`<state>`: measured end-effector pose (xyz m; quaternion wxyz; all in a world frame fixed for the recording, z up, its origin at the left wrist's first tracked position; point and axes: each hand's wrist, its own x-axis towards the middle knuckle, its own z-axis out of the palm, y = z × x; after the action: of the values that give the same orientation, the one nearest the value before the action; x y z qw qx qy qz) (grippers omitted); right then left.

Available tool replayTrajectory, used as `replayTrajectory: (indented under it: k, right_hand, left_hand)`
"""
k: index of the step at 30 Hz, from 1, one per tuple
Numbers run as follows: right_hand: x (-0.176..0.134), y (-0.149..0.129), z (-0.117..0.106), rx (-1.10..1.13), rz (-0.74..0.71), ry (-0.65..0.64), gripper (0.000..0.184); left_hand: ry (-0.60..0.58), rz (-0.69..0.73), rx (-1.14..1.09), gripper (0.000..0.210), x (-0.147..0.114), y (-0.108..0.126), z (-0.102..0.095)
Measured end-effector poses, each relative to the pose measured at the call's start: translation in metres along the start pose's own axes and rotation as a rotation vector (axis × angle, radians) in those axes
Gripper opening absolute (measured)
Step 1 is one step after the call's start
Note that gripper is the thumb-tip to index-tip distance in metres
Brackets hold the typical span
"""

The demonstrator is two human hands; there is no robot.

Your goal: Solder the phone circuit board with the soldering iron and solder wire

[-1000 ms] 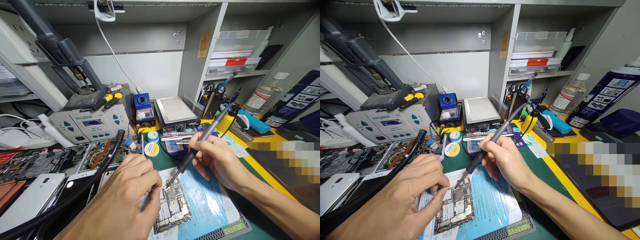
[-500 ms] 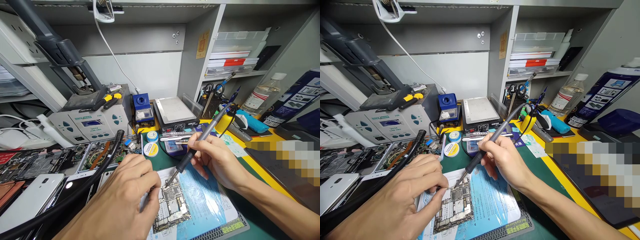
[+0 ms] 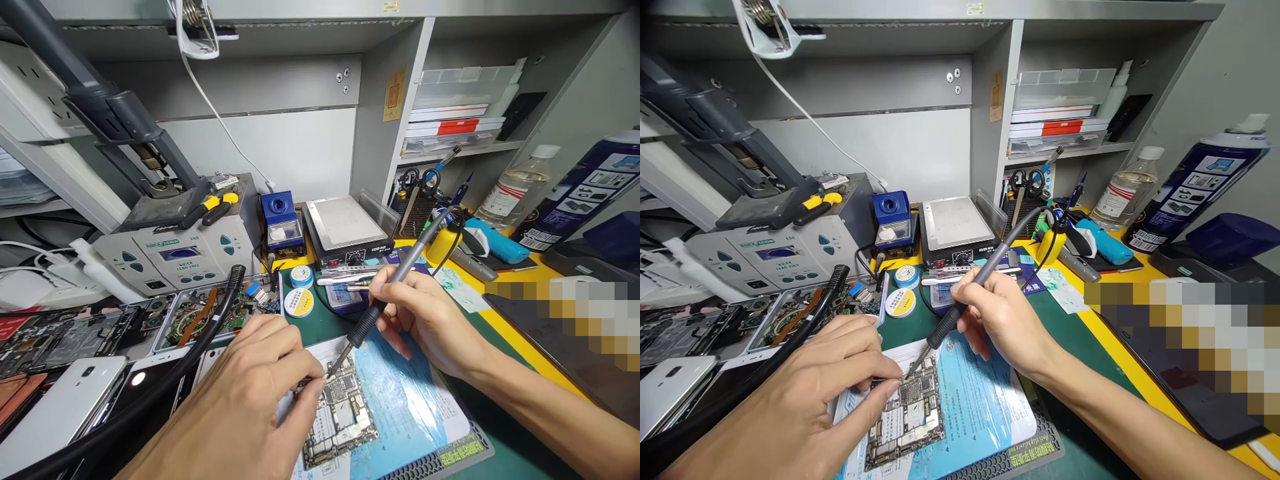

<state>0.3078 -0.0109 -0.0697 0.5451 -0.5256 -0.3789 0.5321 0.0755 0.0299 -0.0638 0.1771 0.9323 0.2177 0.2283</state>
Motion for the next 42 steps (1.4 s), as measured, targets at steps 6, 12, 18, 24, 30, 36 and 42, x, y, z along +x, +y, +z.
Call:
replayTrajectory:
  k: [6,12,18,24,30,36,42]
  right_hand:
    - [-0.0006,0.0001,-0.0012,0.007,-0.008,-0.007,0.021]
    - [-0.0003,0.0018,-0.0029,0.018,-0.010,0.001,0.020]
    - [0.0014,0.0026,-0.0035,0.021,-0.011,0.004,0.018]
    - [0.0026,0.0026,-0.0038,0.031,-0.007,0.011,0.020]
    - [0.0023,0.0034,-0.0037,0.039,-0.013,0.012,0.020]
    - [0.0015,0.0037,-0.0048,0.030,-0.025,0.007,0.019]
    - [0.0005,0.0018,-0.0020,0.020,-0.023,0.007,0.017]
  left_hand:
    - [-0.013,-0.001,0.004,0.024,0.0002,-0.0021,0.0009]
    - [-0.015,-0.002,-0.005,0.024,0.0011,-0.0011,0.0004]
    - [-0.047,-0.011,0.040,0.026,0.0005,-0.0021,-0.0020]
    - [0.009,0.008,0.054,0.021,-0.0011,-0.0025,-0.0028]
    - [0.014,0.004,0.021,0.019,-0.0012,-0.0024,-0.0034]
    - [0.026,-0.010,-0.029,0.020,-0.0023,-0.0029,-0.0011]
    - [0.004,-0.002,0.011,0.021,-0.0012,-0.0017,-0.0006]
